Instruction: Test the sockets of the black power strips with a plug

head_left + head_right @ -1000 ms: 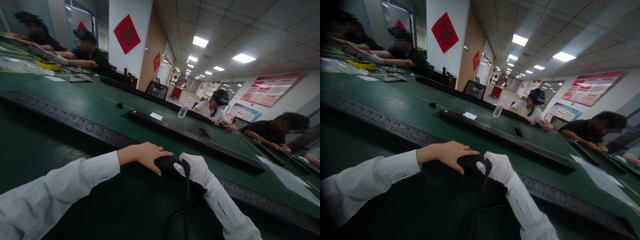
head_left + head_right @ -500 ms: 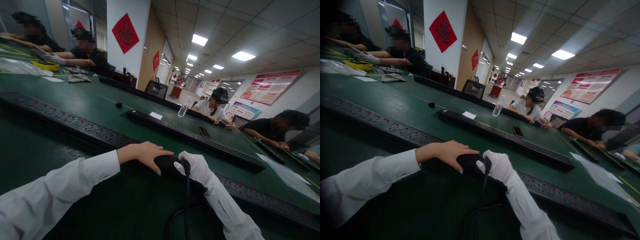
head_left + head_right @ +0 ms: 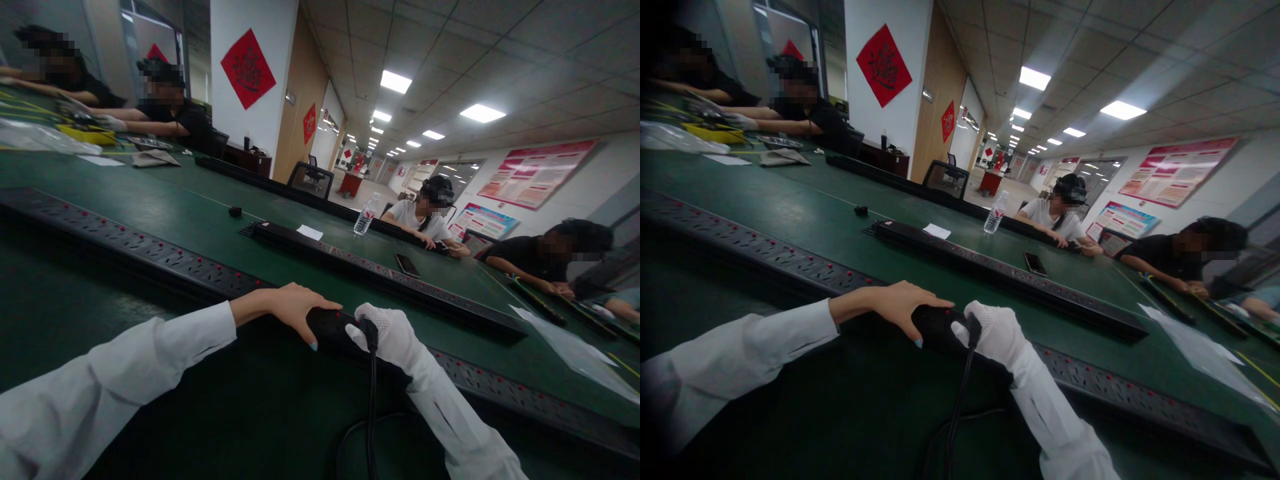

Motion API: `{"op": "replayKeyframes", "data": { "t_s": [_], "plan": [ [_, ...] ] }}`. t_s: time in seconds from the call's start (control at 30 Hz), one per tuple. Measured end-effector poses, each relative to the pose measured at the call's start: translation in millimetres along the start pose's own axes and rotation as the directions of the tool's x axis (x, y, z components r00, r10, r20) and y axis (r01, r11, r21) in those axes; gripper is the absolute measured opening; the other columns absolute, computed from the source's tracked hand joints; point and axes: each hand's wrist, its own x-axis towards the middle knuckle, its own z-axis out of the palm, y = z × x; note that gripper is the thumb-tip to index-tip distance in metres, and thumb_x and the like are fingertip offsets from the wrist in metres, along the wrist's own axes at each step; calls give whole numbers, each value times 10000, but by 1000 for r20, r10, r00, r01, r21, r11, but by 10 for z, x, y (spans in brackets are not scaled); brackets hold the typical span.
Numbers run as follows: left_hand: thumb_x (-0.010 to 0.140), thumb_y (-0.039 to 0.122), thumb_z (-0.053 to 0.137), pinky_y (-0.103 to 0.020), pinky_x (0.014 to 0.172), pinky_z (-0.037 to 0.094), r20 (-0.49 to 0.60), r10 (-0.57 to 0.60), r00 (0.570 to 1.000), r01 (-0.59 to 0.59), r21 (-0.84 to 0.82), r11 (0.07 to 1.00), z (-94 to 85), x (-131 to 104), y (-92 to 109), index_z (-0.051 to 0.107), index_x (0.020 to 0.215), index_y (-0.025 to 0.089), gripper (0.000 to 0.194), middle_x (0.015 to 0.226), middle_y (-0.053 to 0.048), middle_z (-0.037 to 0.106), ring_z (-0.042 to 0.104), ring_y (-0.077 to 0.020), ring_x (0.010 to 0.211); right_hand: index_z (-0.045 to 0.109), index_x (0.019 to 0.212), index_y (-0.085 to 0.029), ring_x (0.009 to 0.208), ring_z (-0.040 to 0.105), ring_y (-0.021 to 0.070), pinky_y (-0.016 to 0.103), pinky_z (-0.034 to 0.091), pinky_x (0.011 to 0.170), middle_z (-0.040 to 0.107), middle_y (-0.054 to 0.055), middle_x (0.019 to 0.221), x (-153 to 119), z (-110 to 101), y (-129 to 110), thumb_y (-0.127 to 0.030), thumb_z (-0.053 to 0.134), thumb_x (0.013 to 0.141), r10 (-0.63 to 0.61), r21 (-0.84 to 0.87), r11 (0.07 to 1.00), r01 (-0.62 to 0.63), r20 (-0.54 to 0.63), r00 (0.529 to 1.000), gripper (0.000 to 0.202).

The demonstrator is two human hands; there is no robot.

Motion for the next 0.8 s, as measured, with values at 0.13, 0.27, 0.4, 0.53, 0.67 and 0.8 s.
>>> {"op": "replayKeyframes", "data": {
  "t_s": [0.13, 0.27, 0.4, 0.53, 0.67, 0.8],
  "plan": [
    [599, 665, 524, -365, 883, 316, -12, 11, 1000, -11, -2, 1000, 2, 11, 1, 198, 1312, 376, 836, 1293, 5, 417, 434, -257, 1103, 528, 788, -225, 580, 537, 104, 203, 322, 549, 581, -19, 638, -4, 5, 0, -465, 410, 798, 12, 6, 1000, -12, -2, 1000, 268],
    [602, 662, 524, -357, 881, 317, -3, 7, 1000, -7, -8, 1000, -3, 10, -1, 205, 1314, 363, 836, 1275, -8, 437, 442, -251, 1094, 528, 770, -226, 577, 532, 101, 201, 315, 542, 577, -21, 631, -8, -12, -24, -464, 408, 799, 32, 7, 999, -32, -6, 999, 268],
    [608, 660, 520, -361, 881, 317, -5, 7, 1000, -8, -10, 1000, -1, 5, 4, 198, 1313, 370, 828, 1282, -7, 429, 430, -254, 1106, 534, 773, -224, 582, 530, 95, 198, 315, 549, 579, -23, 636, -9, -20, -26, -457, 406, 804, 26, 11, 1000, -26, -11, 1000, 267],
    [613, 664, 511, -373, 886, 310, -16, 6, 1000, -6, -5, 1000, 6, 0, 6, 186, 1311, 389, 818, 1287, 5, 423, 427, -256, 1111, 548, 765, -222, 581, 525, 87, 195, 305, 548, 582, -24, 640, -5, -27, -15, -439, 387, 820, -10, -7, 1000, 10, -7, 1000, 276],
    [610, 662, 513, -358, 878, 316, -11, -1, 1000, 1, -5, 1000, 2, -3, 10, 195, 1316, 367, 829, 1286, -9, 425, 431, -260, 1108, 574, 737, -215, 583, 522, 87, 203, 291, 553, 583, -15, 628, -5, -32, -18, -416, 357, 841, -50, -68, 997, 48, -27, 998, 314],
    [616, 662, 507, -369, 892, 303, -10, -2, 1000, 2, 7, 1000, 6, 1, 2, 193, 1314, 375, 818, 1301, -3, 410, 424, -264, 1119, 591, 701, -206, 550, 516, 86, 208, 282, 541, 582, -11, 594, -19, -22, -14, -406, 360, 842, -67, -90, 994, 60, -72, 995, 337]
  ]
}}
